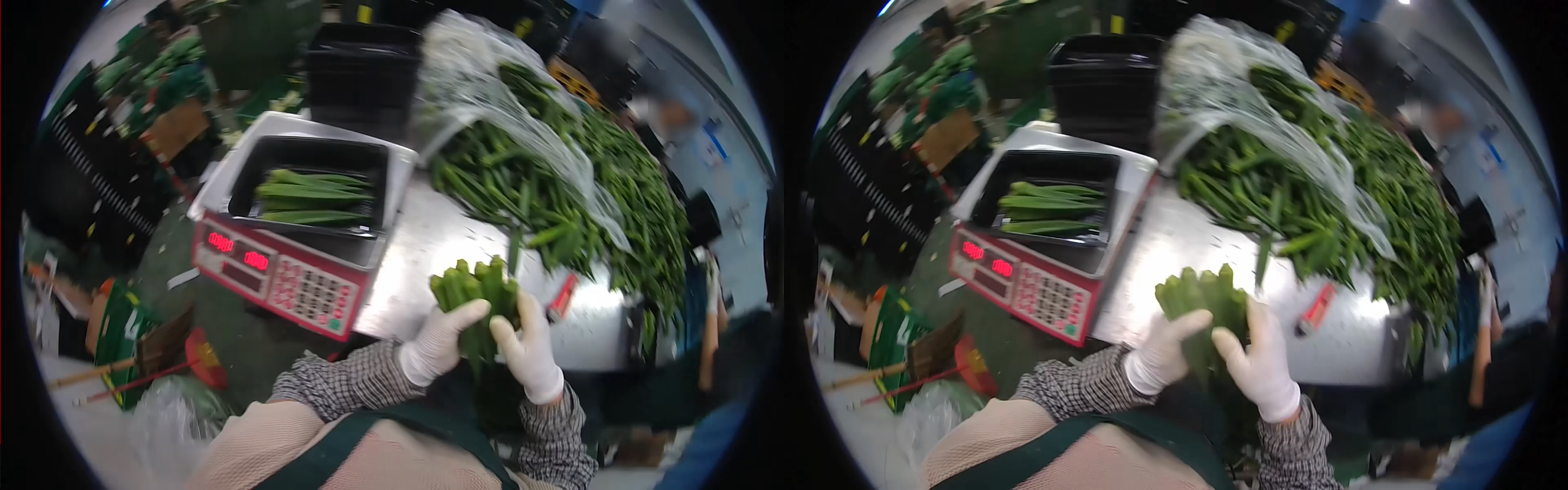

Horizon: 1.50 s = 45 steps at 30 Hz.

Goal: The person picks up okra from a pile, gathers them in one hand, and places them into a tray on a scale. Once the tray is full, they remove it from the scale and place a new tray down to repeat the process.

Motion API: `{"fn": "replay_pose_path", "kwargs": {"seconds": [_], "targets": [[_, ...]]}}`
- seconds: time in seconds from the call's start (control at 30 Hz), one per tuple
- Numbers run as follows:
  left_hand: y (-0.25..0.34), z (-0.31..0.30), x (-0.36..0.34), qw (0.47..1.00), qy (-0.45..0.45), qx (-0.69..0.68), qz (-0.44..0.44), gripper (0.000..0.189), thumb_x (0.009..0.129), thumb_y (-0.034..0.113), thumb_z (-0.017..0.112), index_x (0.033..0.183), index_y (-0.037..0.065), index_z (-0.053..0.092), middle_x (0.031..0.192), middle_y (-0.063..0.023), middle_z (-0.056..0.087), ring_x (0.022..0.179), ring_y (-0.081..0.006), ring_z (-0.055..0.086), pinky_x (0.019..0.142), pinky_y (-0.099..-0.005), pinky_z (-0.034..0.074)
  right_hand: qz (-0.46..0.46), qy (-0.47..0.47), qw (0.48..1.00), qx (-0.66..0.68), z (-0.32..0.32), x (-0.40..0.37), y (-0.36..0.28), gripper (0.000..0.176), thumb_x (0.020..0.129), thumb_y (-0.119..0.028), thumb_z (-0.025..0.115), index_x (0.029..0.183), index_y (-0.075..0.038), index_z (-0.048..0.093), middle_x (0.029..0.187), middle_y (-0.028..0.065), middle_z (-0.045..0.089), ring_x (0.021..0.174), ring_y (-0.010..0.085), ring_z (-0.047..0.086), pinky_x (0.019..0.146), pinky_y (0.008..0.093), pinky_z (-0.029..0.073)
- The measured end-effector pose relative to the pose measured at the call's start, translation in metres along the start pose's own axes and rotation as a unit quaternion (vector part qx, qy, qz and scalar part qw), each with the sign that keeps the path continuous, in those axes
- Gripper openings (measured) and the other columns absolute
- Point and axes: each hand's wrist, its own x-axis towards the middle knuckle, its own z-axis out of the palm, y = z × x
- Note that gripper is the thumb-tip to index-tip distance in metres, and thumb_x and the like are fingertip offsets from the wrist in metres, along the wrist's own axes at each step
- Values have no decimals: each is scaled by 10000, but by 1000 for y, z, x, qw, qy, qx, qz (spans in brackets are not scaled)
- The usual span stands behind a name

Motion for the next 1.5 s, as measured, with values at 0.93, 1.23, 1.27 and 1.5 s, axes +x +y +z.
{"fn": "replay_pose_path", "kwargs": {"seconds": [0.93,1.23,1.27,1.5], "targets": [[225,13,-44,966,155,156,137,425,923,174,506,1302,64,351,1251,-140,456,1200,-294,443,1006,-480,385,-191,-390,898,73,94,251,-139,624,667,-114,566,1270,20,476,1110,175,604,1013,228,576,909,294,433],[238,3,-48,939,193,258,118,300,887,231,593,1133,86,501,1040,-83,606,983,-229,595,780,-374,521,-208,-320,923,57,100,244,-134,460,774,-108,549,1206,50,523,1115,210,607,1011,255,601,906,294,450],[239,5,-52,933,206,267,122,289,881,232,602,1115,90,508,1015,-75,615,958,-222,603,756,-363,524,-208,-320,923,44,100,246,-131,446,797,-100,559,1212,56,513,1129,201,602,1021,242,594,914,289,447],[276,20,-77,904,185,281,264,309,870,207,612,1112,39,517,970,-99,619,872,-227,607,660,-323,484,-203,-250,947,18,82,243,-126,349,841,-147,549,1116,65,578,1013,152,649,917,185,611,835,274,471]]}}
